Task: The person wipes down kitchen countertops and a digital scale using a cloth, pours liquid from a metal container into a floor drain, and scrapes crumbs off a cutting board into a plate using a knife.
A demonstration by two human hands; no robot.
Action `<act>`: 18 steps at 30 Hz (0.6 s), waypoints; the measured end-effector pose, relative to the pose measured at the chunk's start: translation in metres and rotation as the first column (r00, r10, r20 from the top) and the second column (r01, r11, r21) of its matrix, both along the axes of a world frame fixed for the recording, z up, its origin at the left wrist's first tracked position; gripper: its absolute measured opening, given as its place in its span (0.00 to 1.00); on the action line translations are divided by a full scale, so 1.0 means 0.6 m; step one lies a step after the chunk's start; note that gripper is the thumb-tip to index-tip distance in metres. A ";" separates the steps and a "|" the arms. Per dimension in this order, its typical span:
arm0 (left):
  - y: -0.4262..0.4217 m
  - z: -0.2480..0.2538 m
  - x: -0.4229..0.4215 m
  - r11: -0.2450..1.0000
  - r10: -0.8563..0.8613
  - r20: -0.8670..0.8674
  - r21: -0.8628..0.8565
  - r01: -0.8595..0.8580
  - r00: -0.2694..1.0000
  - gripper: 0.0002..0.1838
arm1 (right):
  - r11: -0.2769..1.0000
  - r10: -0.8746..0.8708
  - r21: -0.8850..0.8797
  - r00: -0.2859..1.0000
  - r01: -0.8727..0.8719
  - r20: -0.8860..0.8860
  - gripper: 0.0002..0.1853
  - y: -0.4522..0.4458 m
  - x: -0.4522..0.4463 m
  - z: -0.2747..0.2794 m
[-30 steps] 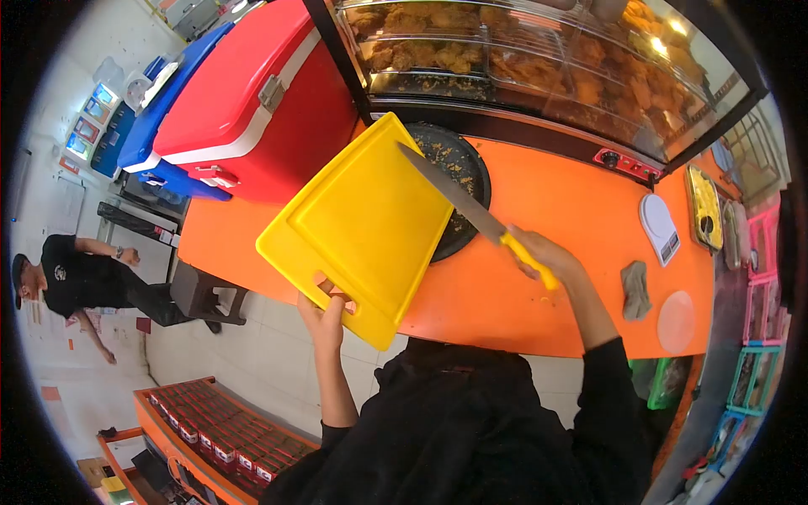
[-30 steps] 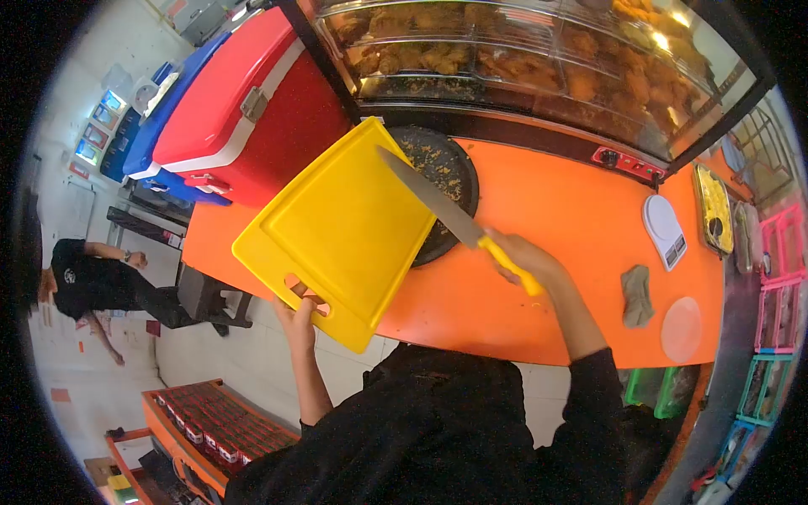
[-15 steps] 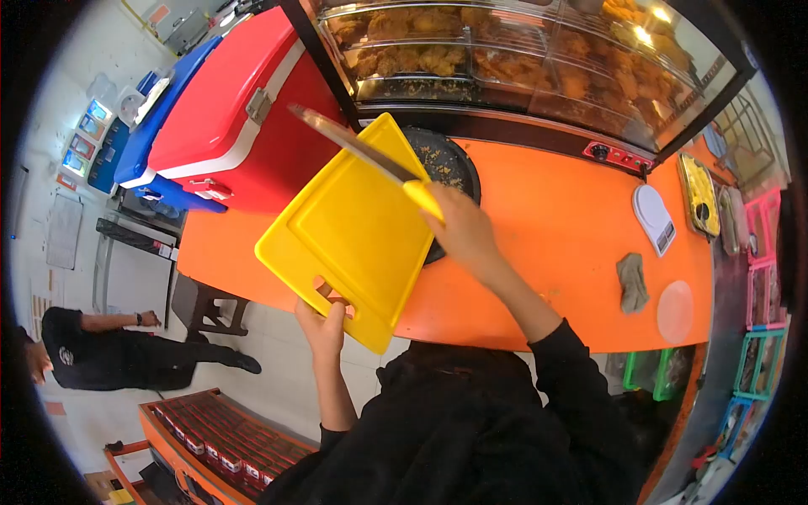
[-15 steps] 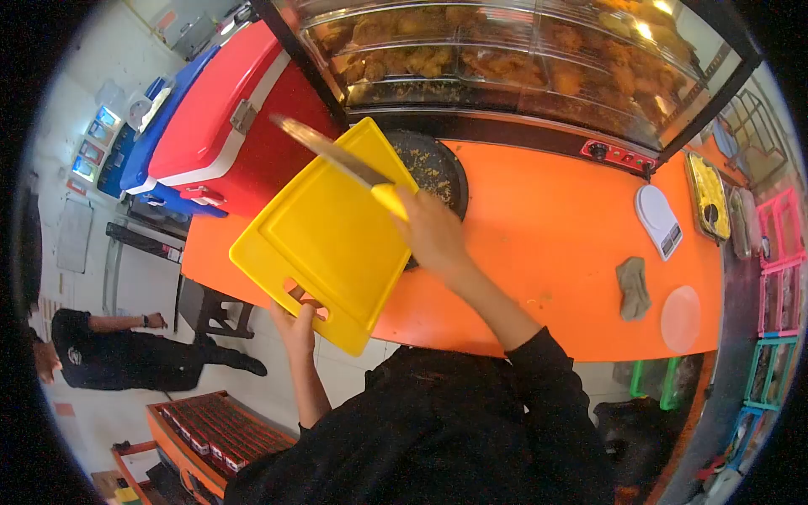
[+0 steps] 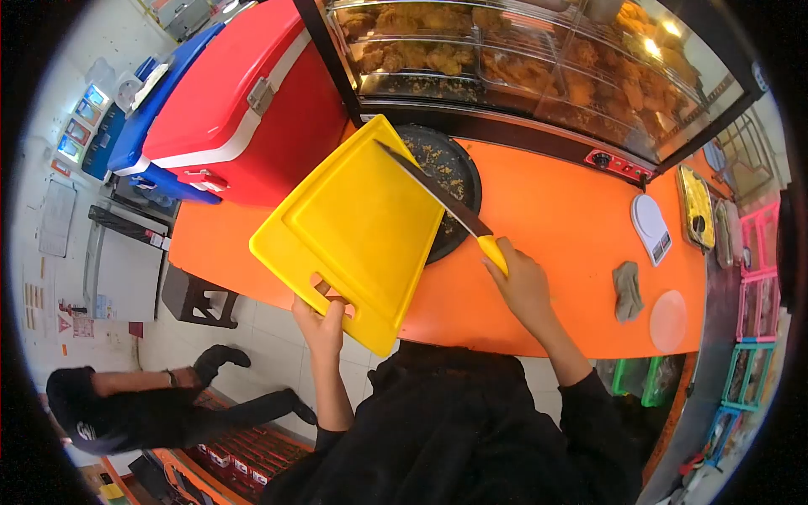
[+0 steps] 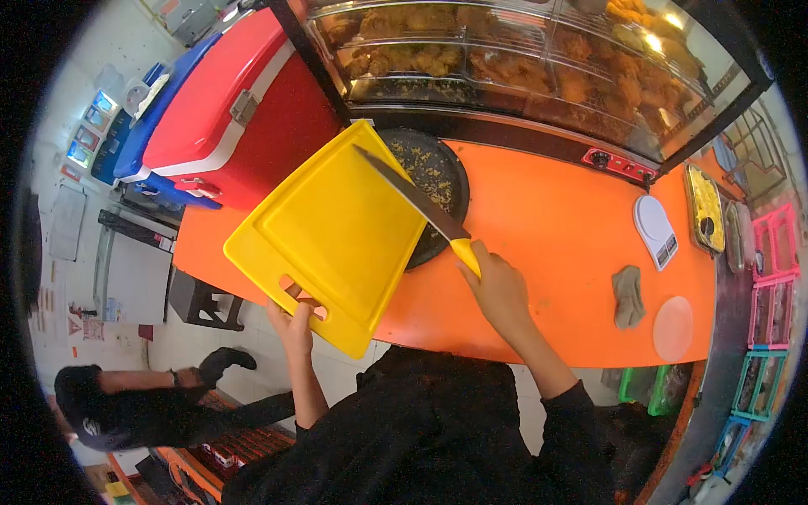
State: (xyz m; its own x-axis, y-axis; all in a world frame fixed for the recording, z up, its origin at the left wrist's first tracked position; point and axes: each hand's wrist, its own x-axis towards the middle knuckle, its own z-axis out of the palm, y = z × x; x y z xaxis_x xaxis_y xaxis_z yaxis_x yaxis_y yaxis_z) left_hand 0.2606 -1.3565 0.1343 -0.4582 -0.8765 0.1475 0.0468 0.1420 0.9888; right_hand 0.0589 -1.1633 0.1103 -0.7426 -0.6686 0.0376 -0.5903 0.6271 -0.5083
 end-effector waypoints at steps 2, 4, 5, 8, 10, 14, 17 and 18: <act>-0.001 0.000 0.001 1.000 -0.023 0.005 0.004 0.023 1.000 0.24 | 0.999 0.022 0.024 0.999 -0.022 -0.024 0.16 0.002 0.005 0.018; -0.002 -0.001 0.003 0.999 -0.047 -0.001 0.014 0.047 0.999 0.24 | 0.999 0.035 0.034 0.997 -0.033 -0.064 0.16 -0.007 -0.003 0.030; -0.001 -0.001 0.004 0.999 -0.046 -0.006 0.016 0.046 0.999 0.24 | 0.998 0.023 0.054 0.998 -0.019 -0.060 0.16 -0.013 -0.012 0.035; 0.002 -0.002 0.004 0.999 -0.042 -0.015 0.010 0.042 0.999 0.23 | 0.995 -0.015 0.093 0.999 0.020 -0.051 0.16 -0.025 -0.033 0.045; 0.000 -0.004 0.006 1.000 -0.027 -0.011 -0.010 0.026 1.000 0.23 | 0.995 -0.032 0.088 0.998 0.036 -0.046 0.16 -0.028 -0.036 0.047; -0.003 0.001 0.003 0.999 -0.039 0.002 -0.031 0.039 0.999 0.22 | 0.997 -0.037 0.076 0.990 0.027 0.135 0.15 -0.030 -0.023 0.051; -0.006 0.008 -0.004 1.000 -0.031 -0.016 -0.001 0.031 0.999 0.21 | 0.997 -0.068 0.046 0.996 0.065 0.064 0.14 -0.024 -0.024 0.018; -0.008 0.011 -0.005 1.000 -0.030 -0.022 -0.003 0.030 0.999 0.21 | 0.998 -0.065 0.012 0.994 0.064 0.087 0.14 -0.020 -0.019 0.016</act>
